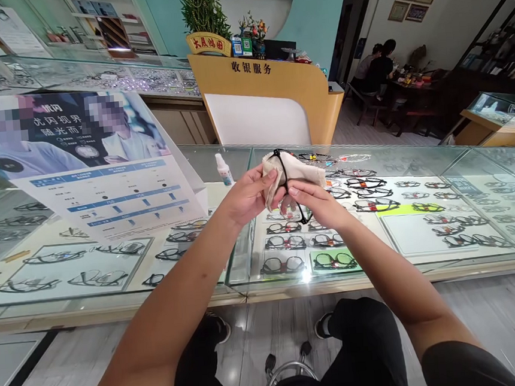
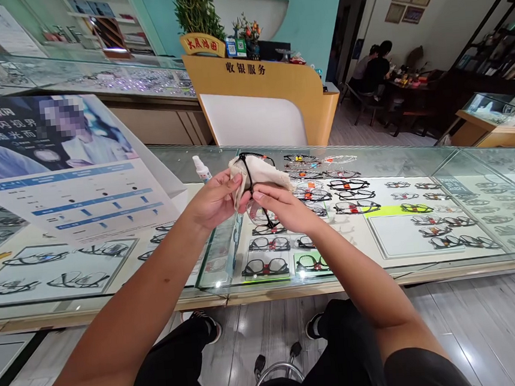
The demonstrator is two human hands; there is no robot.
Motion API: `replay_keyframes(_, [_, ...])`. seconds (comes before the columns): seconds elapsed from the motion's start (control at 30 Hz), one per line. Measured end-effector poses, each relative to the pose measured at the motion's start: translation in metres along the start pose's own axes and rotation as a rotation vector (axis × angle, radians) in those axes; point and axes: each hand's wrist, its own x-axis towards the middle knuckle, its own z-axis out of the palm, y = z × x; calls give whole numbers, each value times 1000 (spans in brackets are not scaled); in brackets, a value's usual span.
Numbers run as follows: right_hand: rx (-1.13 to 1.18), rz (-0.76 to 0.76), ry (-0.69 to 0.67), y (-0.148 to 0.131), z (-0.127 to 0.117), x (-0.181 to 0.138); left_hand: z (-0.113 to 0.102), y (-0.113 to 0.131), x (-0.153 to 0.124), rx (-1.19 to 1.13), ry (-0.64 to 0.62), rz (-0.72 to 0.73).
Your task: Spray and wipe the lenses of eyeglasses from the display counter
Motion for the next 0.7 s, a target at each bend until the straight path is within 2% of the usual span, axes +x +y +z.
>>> replay_keyframes(0.23, [-20,16,12,7,0,1,-3,-5,0,16,-1,28])
replay_keyframes(0.4, [-61,-25,5,1,3,3,8,-10,0,64,111,139])
replay_keyframes(0.53, [-142,-19,-7,-1,7,1,14,-14,2,67,184,172])
replay_keyframes(0.7, [-124,-31,38,2,6,2,2,-14,6,29,133,154])
